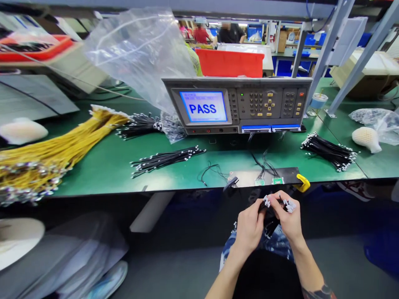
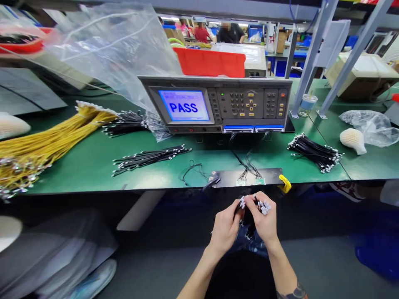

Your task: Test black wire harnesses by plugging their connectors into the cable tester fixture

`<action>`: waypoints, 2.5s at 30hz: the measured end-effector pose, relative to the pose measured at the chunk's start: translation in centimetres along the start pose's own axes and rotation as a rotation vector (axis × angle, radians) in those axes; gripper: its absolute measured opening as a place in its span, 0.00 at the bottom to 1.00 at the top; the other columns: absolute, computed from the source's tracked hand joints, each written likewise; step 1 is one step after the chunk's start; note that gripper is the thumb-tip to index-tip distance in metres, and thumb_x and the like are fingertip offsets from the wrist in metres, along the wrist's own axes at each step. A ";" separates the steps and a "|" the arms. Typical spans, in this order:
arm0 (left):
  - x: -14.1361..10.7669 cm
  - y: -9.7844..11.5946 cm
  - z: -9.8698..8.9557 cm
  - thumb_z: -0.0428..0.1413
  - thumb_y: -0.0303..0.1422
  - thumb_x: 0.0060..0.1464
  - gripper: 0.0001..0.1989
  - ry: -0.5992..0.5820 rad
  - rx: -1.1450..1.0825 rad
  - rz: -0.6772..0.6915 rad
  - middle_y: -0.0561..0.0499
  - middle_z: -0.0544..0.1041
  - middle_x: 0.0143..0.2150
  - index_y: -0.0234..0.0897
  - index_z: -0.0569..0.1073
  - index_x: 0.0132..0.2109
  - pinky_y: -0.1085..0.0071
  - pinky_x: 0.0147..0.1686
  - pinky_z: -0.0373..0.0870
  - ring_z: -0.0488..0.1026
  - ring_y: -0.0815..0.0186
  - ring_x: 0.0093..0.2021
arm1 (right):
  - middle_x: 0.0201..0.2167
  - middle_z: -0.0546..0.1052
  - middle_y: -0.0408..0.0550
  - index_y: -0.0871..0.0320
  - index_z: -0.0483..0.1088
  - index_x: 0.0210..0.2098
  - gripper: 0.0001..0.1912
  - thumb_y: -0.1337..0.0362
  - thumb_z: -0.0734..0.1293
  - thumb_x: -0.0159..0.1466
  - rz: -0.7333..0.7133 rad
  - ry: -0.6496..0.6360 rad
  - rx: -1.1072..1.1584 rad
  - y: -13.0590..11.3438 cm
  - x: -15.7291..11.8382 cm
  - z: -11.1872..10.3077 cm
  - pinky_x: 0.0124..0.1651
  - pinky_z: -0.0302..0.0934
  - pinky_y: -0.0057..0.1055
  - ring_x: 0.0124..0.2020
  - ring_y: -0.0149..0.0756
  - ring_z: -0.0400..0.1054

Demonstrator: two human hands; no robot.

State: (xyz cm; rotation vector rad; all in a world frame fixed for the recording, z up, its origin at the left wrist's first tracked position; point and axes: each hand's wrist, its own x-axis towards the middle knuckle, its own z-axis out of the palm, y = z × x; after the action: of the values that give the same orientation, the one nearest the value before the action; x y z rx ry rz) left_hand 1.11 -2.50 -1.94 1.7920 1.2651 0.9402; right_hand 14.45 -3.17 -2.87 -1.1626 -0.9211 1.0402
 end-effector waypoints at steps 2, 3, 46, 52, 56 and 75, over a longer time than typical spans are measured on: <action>0.0 -0.3 -0.1 0.48 0.36 0.65 0.13 -0.048 -0.051 -0.024 0.52 0.72 0.26 0.39 0.77 0.42 0.69 0.30 0.61 0.67 0.64 0.25 | 0.21 0.67 0.39 0.58 0.80 0.33 0.17 0.50 0.76 0.64 0.017 0.030 0.024 -0.1 -0.1 0.0 0.19 0.43 0.27 0.18 0.24 0.49; 0.1 -0.5 -0.1 0.49 0.39 0.66 0.15 -0.079 -0.108 -0.056 0.53 0.70 0.25 0.38 0.77 0.42 0.69 0.29 0.60 0.66 0.65 0.24 | 0.21 0.67 0.38 0.58 0.80 0.35 0.17 0.49 0.76 0.64 0.024 0.064 0.069 -0.2 0.0 0.0 0.18 0.41 0.27 0.17 0.23 0.47; 3.7 -1.1 0.5 0.69 0.50 0.51 0.21 0.121 -0.765 -0.345 0.52 0.75 0.22 0.34 0.83 0.32 0.74 0.19 0.49 0.56 0.75 0.17 | 0.18 0.77 0.44 0.61 0.76 0.27 0.20 0.49 0.80 0.55 0.005 0.399 0.131 1.5 3.3 0.3 0.19 0.42 0.26 0.16 0.23 0.50; 4.5 -1.3 0.8 0.66 0.46 0.54 0.16 0.211 -0.588 -0.249 0.48 0.80 0.24 0.37 0.83 0.30 0.66 0.38 0.73 0.77 0.60 0.30 | 0.20 0.78 0.45 0.61 0.77 0.27 0.21 0.47 0.80 0.56 0.017 0.330 0.115 1.7 3.3 -0.3 0.18 0.40 0.27 0.15 0.23 0.49; 4.5 -1.2 0.9 0.64 0.44 0.56 0.17 0.218 -0.534 -0.215 0.47 0.82 0.26 0.37 0.83 0.27 0.62 0.49 0.74 0.81 0.56 0.36 | 0.22 0.78 0.46 0.61 0.78 0.29 0.22 0.47 0.80 0.56 0.031 0.305 0.136 1.8 3.1 -0.6 0.18 0.40 0.27 0.15 0.22 0.48; 4.3 -1.1 2.7 0.65 0.47 0.57 0.17 0.355 -0.625 -0.310 0.46 0.82 0.28 0.38 0.81 0.29 0.66 0.32 0.73 0.79 0.58 0.31 | 0.24 0.78 0.45 0.61 0.79 0.32 0.22 0.46 0.80 0.56 0.032 0.311 0.113 1.8 2.3 -2.6 0.17 0.39 0.26 0.15 0.21 0.47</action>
State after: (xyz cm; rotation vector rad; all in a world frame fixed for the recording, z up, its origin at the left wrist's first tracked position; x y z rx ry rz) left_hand 4.04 1.47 -3.53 0.9453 1.2285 1.3253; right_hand 17.27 -1.48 -4.97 -1.2056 -0.5941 0.8935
